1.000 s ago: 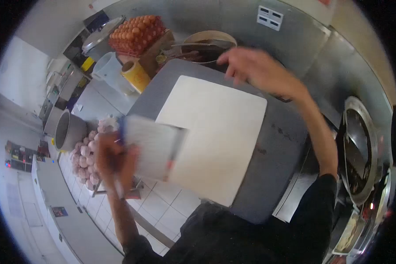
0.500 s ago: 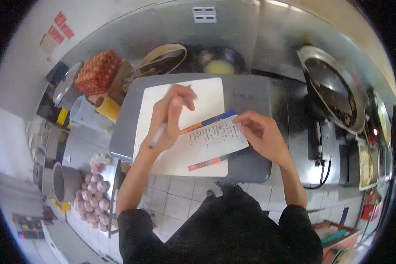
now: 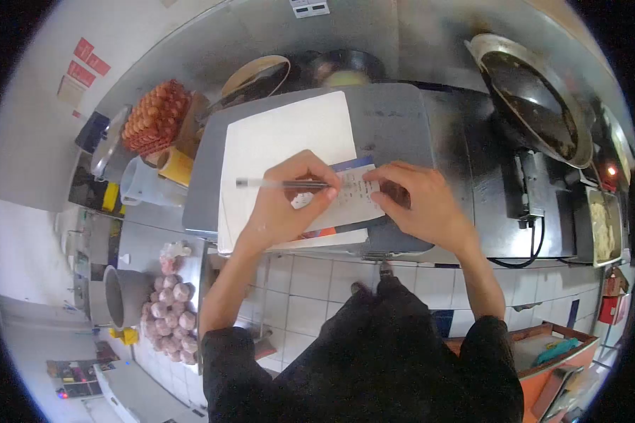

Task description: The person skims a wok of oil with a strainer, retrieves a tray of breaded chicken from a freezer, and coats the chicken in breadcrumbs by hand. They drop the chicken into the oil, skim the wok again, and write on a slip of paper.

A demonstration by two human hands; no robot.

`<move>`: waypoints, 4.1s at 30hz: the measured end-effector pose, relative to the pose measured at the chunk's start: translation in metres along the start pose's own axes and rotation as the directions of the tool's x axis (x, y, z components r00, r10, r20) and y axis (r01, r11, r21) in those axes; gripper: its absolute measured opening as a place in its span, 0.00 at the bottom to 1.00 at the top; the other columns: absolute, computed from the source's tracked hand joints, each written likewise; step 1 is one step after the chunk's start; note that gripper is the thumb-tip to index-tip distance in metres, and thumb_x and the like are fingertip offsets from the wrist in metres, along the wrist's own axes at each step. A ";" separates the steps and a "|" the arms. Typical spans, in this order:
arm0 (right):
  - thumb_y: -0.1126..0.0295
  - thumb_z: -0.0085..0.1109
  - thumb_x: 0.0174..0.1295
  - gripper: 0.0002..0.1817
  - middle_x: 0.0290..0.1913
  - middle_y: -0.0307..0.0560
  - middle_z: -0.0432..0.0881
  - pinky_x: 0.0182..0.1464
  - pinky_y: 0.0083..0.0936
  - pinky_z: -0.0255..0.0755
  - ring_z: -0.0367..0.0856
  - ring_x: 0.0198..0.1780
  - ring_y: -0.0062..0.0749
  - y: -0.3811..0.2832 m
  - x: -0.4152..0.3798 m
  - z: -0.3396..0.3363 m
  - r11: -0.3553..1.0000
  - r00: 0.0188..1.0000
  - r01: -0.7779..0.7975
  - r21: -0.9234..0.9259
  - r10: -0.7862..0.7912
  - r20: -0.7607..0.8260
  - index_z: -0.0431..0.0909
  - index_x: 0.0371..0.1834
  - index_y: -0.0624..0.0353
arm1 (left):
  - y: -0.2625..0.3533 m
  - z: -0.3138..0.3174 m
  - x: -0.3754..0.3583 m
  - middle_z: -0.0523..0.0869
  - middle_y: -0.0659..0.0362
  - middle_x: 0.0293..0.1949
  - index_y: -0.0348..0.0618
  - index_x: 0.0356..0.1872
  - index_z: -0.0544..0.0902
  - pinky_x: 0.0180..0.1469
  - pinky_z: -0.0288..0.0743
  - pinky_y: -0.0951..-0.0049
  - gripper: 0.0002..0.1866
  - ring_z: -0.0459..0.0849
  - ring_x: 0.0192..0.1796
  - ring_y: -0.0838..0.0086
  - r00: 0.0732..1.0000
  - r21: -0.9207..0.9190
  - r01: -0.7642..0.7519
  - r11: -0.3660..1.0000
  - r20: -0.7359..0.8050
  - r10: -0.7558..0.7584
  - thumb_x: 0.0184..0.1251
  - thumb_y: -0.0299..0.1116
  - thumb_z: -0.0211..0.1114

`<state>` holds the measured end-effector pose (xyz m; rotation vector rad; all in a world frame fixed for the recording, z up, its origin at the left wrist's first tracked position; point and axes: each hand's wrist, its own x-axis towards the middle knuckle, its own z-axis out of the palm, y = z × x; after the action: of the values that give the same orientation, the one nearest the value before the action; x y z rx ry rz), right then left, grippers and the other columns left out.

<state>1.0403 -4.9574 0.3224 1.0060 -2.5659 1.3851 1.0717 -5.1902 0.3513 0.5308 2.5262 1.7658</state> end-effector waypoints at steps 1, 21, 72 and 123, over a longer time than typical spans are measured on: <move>0.68 0.62 0.56 0.10 0.31 0.52 0.80 0.37 0.36 0.73 0.81 0.32 0.46 0.002 0.001 -0.002 1.000 1.000 0.013 0.003 -0.013 0.012 0.80 0.41 0.57 | 0.000 0.002 -0.001 0.82 0.60 0.36 0.37 0.36 0.78 0.49 0.76 0.75 0.05 0.81 0.42 0.78 1.000 0.019 0.010 1.000 0.001 -0.010 0.62 0.24 0.65; 0.60 0.68 0.53 0.16 0.55 0.49 0.72 0.73 0.58 0.48 0.61 0.69 0.51 0.024 0.007 0.009 0.958 0.955 0.261 -0.119 -0.239 0.174 0.80 0.44 0.49 | -0.039 0.004 -0.006 0.79 0.60 0.28 0.38 0.27 0.76 0.36 0.71 0.79 0.05 0.77 0.32 0.80 0.996 0.027 0.078 0.997 -0.044 -0.077 0.56 0.21 0.65; 0.62 0.76 0.40 0.18 0.59 0.42 0.73 0.74 0.67 0.40 0.55 0.74 0.47 0.024 0.004 0.019 0.963 0.967 0.174 -0.208 -0.127 0.220 0.83 0.37 0.41 | -0.039 0.004 -0.009 0.80 0.58 0.27 0.37 0.27 0.77 0.30 0.68 0.78 0.09 0.76 0.29 0.79 0.993 0.056 0.104 0.993 -0.055 -0.101 0.60 0.27 0.70; 0.74 0.64 0.49 0.16 0.39 0.54 0.83 0.47 0.32 0.76 0.84 0.43 0.47 0.077 -0.665 -0.274 0.537 0.051 -0.769 0.346 0.591 -0.805 0.81 0.43 0.64 | 0.131 0.777 0.023 0.81 0.51 0.54 0.42 0.46 0.85 0.59 0.72 0.62 0.14 0.77 0.59 0.59 -0.080 -0.303 -0.552 0.777 0.946 0.313 0.64 0.39 0.65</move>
<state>1.4521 -4.3742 0.2038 -1.0486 -2.1141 1.1574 1.2425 -4.4370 0.1939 1.9447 1.3910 0.5110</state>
